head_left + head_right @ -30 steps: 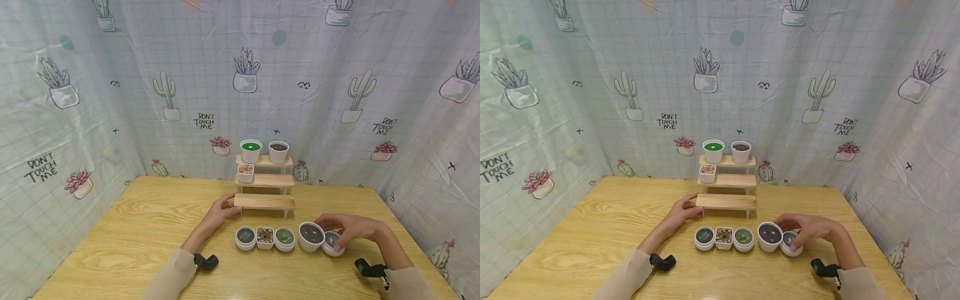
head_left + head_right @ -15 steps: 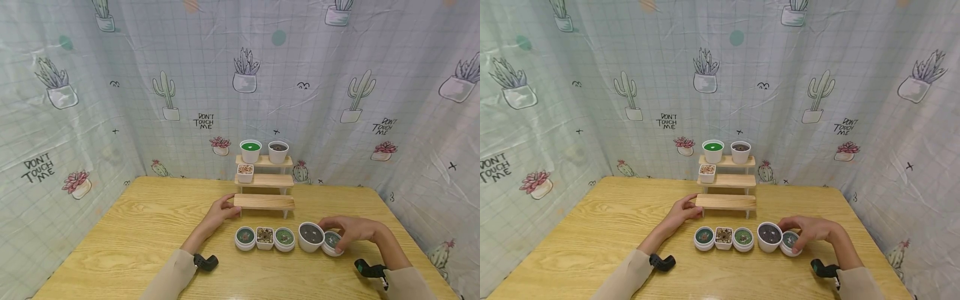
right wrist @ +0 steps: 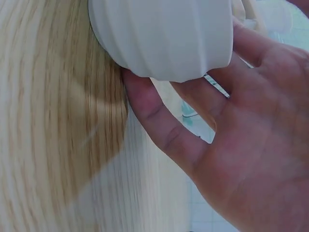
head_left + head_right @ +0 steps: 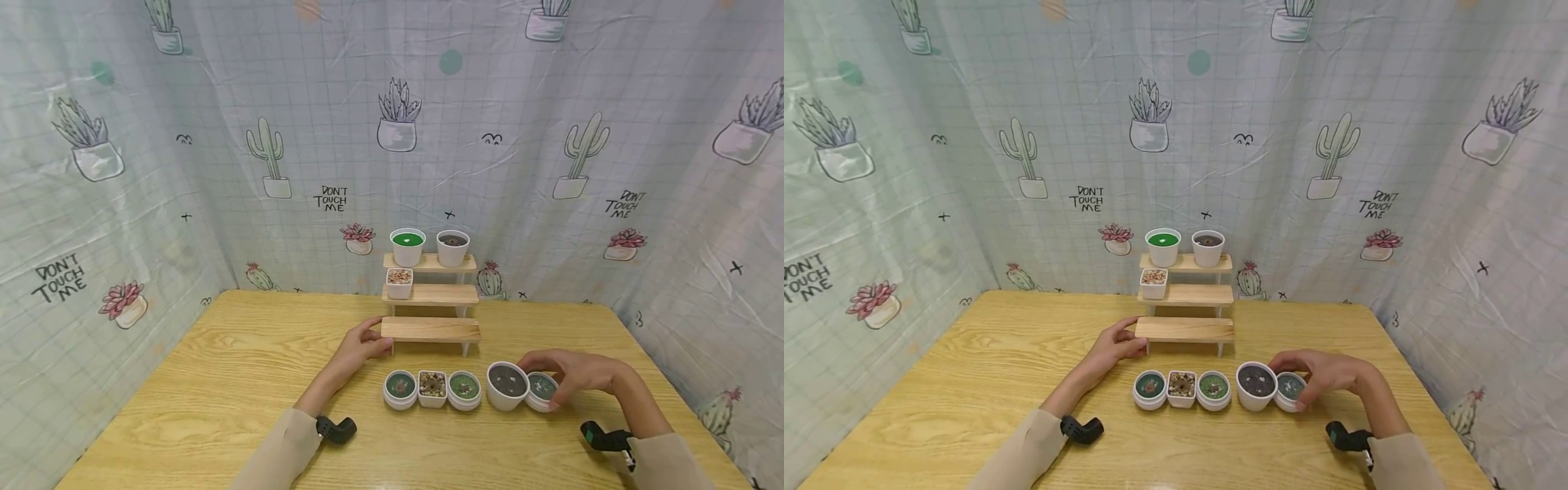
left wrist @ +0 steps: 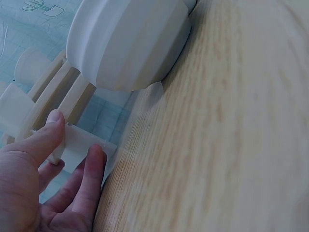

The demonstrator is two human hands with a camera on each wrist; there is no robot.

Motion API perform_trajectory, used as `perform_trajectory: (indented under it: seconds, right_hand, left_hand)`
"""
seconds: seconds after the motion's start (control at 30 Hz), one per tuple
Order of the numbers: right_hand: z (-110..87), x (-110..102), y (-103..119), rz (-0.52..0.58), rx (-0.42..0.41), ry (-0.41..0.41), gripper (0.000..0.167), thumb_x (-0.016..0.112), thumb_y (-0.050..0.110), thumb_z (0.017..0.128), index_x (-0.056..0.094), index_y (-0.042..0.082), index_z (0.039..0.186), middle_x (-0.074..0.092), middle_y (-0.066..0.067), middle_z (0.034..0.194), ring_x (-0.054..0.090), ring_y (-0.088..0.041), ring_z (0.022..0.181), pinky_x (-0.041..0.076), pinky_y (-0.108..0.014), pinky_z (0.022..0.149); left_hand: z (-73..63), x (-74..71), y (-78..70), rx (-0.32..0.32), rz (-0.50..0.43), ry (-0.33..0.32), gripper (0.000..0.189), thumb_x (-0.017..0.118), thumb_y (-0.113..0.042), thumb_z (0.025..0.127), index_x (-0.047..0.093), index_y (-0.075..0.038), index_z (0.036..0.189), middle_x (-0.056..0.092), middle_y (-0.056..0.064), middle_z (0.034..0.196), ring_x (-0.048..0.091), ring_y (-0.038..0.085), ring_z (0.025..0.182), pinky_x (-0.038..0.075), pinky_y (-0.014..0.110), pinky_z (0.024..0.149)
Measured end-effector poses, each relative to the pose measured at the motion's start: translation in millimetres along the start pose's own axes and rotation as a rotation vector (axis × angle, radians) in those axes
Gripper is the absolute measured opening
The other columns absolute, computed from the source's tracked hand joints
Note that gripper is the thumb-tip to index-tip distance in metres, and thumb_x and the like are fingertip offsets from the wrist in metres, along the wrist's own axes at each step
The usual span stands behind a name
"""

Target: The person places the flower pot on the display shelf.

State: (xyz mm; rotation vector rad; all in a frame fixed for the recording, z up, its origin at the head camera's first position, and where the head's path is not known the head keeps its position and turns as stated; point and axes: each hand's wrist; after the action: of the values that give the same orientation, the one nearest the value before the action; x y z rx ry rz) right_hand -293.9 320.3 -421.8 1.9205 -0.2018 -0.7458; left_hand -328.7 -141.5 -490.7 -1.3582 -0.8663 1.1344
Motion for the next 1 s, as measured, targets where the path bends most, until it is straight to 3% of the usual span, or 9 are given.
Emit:
perform_trajectory:
  seconds: [0.2, 0.43, 0.67, 1.0]
  right_hand:
    - [-1.1, -0.1, -0.4, -0.02, 0.032, 0.003, 0.068, 0.081, 0.008, 0.078, 0.056, 0.006, 0.141, 0.052, -0.015, 0.147, 0.05, -0.003, 0.128, 0.041, -0.041, 0.106]
    - [-0.4, -1.7, -8.8, -0.009, -0.02, -0.019, 0.066, 0.08, 0.006, 0.08, 0.056, 0.005, 0.141, 0.056, -0.016, 0.145, 0.053, -0.005, 0.126, 0.042, -0.018, 0.098]
    - [-2.5, -5.2, -18.7, 0.059, -0.066, -0.003, 0.07, 0.079, 0.0, 0.08, 0.051, -0.002, 0.144, 0.058, -0.012, 0.145, 0.056, -0.007, 0.126, 0.047, -0.021, 0.1]
    - [-1.0, -4.7, -19.2, 0.031, -0.036, -0.063, 0.064, 0.078, 0.006, 0.083, 0.054, 0.003, 0.142, 0.064, -0.004, 0.14, 0.059, -0.007, 0.12, 0.05, -0.023, 0.095]
  left_hand:
    - [-0.2, -1.4, 0.1, -0.003, 0.019, 0.012, 0.075, 0.072, -0.025, 0.099, 0.034, -0.005, 0.16, 0.07, 0.019, 0.115, 0.076, 0.021, 0.096, 0.062, 0.034, 0.091]
    - [-1.3, -0.9, -0.2, -0.006, 0.019, 0.011, 0.075, 0.072, -0.024, 0.099, 0.033, -0.005, 0.161, 0.07, 0.018, 0.114, 0.075, 0.02, 0.095, 0.062, 0.034, 0.09]
    - [0.0, 0.1, -1.8, -0.01, -0.003, -0.003, 0.075, 0.074, -0.025, 0.098, 0.036, -0.009, 0.16, 0.071, 0.015, 0.112, 0.075, 0.019, 0.093, 0.062, 0.032, 0.088]
    - [-0.4, -0.2, -1.6, -0.009, 0.006, 0.002, 0.075, 0.074, -0.025, 0.098, 0.036, -0.009, 0.16, 0.07, 0.015, 0.111, 0.075, 0.019, 0.093, 0.062, 0.032, 0.089]
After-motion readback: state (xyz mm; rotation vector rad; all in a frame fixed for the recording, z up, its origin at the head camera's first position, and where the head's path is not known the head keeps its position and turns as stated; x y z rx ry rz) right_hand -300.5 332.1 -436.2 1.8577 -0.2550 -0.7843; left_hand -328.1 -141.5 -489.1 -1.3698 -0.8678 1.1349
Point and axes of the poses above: each hand's wrist, its own z-axis towards the middle knuckle, its own x-axis out of the palm, y = z × x
